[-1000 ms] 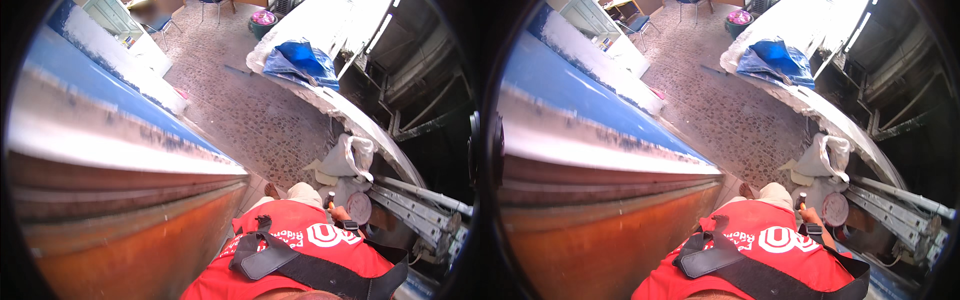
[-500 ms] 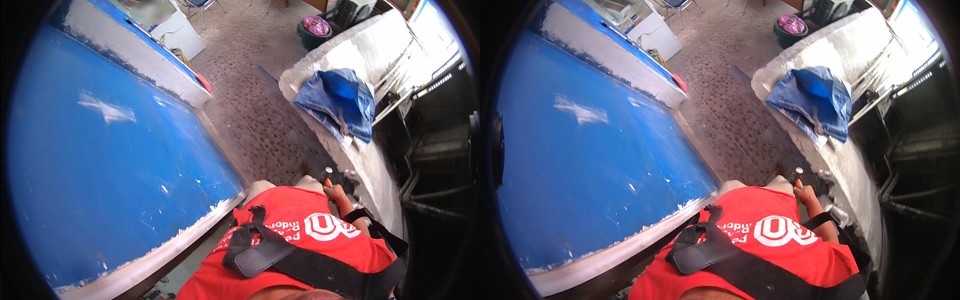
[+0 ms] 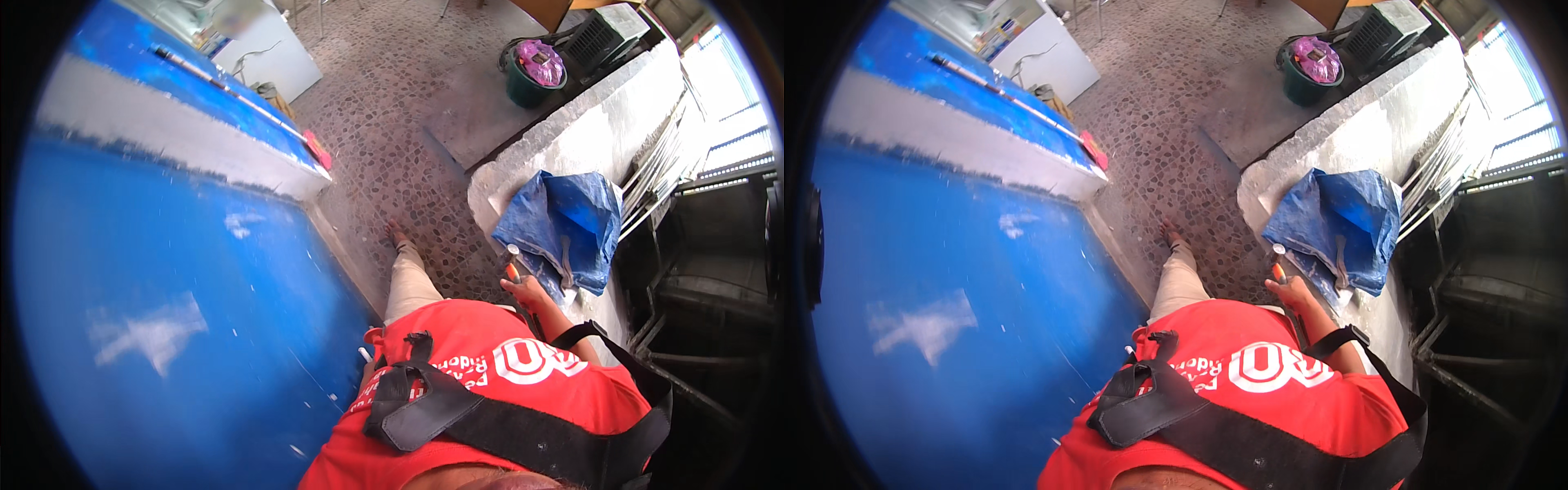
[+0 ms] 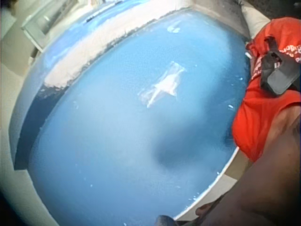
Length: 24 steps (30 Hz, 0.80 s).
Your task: The person gathers tools including a hammer and a chisel from a cluttered storage area. They then move to a tiled floor and use the hammer and chisel to chip away at a section of the floor or a pipe embedded in it.
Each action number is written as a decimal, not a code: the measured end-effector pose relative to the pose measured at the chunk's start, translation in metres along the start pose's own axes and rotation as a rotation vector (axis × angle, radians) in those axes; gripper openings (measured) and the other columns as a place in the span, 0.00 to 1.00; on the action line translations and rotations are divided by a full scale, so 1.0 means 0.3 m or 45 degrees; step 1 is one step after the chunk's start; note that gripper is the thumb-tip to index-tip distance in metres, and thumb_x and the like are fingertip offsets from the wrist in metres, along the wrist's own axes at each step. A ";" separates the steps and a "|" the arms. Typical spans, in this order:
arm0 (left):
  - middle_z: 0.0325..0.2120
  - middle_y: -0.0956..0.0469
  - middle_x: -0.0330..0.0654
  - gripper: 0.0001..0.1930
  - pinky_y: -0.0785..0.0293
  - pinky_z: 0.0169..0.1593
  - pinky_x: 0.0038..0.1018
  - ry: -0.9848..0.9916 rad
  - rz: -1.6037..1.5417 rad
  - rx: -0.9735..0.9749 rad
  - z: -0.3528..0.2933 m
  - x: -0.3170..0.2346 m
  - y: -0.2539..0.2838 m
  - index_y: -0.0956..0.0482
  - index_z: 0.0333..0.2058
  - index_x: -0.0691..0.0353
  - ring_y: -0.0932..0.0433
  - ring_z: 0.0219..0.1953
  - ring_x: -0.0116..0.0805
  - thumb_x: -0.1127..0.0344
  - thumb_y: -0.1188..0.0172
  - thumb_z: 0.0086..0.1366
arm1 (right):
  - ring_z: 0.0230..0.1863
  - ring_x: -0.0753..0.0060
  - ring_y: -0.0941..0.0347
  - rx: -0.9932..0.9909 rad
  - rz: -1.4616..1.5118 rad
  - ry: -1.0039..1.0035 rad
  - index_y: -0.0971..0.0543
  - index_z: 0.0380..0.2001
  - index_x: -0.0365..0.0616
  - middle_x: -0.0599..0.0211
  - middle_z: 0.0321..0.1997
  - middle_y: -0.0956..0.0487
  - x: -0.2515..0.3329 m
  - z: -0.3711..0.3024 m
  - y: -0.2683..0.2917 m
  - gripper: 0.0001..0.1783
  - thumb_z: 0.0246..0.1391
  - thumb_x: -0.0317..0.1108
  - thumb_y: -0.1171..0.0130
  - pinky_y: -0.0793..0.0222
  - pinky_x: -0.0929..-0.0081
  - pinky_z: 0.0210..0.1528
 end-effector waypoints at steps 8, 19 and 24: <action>0.23 0.22 0.37 0.12 0.29 0.24 0.28 -0.082 0.107 0.015 0.180 -0.916 0.031 0.22 0.36 0.59 0.26 0.19 0.28 0.60 0.32 0.60 | 0.24 0.71 0.26 -0.098 -0.118 0.047 0.20 0.22 0.35 0.63 0.22 0.22 0.606 0.253 -0.050 0.34 0.43 0.63 0.27 0.32 0.67 0.28; 0.22 0.21 0.37 0.11 0.34 0.20 0.22 -0.505 0.523 0.184 0.231 -2.182 -0.505 0.19 0.37 0.62 0.28 0.17 0.24 0.65 0.32 0.58 | 0.37 0.52 0.18 -0.038 -0.254 0.155 0.17 0.31 0.36 0.48 0.32 0.17 1.402 0.631 -0.035 0.41 0.34 0.69 0.27 0.25 0.61 0.43; 0.21 0.21 0.37 0.11 0.33 0.19 0.24 -0.670 0.716 0.216 0.293 -2.631 -0.762 0.21 0.36 0.62 0.27 0.16 0.25 0.66 0.29 0.56 | 0.38 0.48 0.19 -0.074 -0.184 0.298 0.18 0.30 0.34 0.47 0.33 0.17 1.806 0.878 0.167 0.39 0.35 0.66 0.26 0.25 0.60 0.42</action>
Point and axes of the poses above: each hand's wrist, its own z-axis towards the middle knuckle, its own y-axis out of the back of the hand, x = y × z, the point moved 8 cm from there along z, towards the middle knuckle
